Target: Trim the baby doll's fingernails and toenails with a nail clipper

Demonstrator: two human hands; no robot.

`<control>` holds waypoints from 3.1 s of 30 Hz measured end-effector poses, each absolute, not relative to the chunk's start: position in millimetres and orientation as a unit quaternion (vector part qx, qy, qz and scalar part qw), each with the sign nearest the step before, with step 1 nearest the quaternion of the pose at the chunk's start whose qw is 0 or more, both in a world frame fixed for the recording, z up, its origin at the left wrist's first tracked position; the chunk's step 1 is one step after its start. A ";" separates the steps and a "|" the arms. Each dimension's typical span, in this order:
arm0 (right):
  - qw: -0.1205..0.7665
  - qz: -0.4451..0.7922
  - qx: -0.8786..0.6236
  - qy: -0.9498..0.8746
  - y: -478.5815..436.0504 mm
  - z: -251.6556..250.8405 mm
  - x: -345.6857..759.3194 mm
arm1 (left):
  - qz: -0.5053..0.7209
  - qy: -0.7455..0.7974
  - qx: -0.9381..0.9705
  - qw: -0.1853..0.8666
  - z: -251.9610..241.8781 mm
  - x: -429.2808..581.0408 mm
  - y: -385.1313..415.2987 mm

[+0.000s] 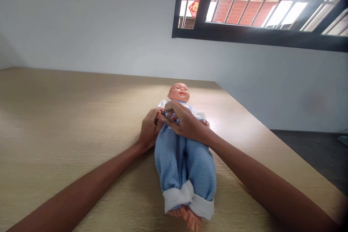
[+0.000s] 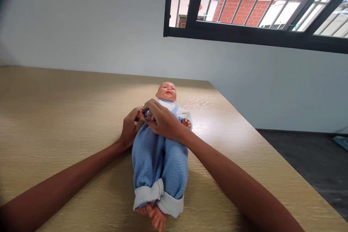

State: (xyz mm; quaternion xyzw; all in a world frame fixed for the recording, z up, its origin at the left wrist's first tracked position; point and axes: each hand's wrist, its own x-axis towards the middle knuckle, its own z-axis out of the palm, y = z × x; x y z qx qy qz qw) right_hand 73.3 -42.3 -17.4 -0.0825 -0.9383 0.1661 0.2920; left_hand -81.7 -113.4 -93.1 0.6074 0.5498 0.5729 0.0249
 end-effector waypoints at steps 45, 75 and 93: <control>0.348 0.216 -0.125 -0.904 -43.1 -24.6 68.5 | 0.564 0.535 0.629 -0.007 -92.8 -85.2 -102.8; 0.180 -0.089 -0.017 -0.980 -51.9 -7.9 79.5 | 0.571 0.528 0.629 0.000 -89.8 -85.7 -104.5; 0.232 0.081 -0.064 -0.967 -43.5 -15.8 76.5 | 0.570 0.526 0.631 -0.007 -89.9 -86.4 -104.5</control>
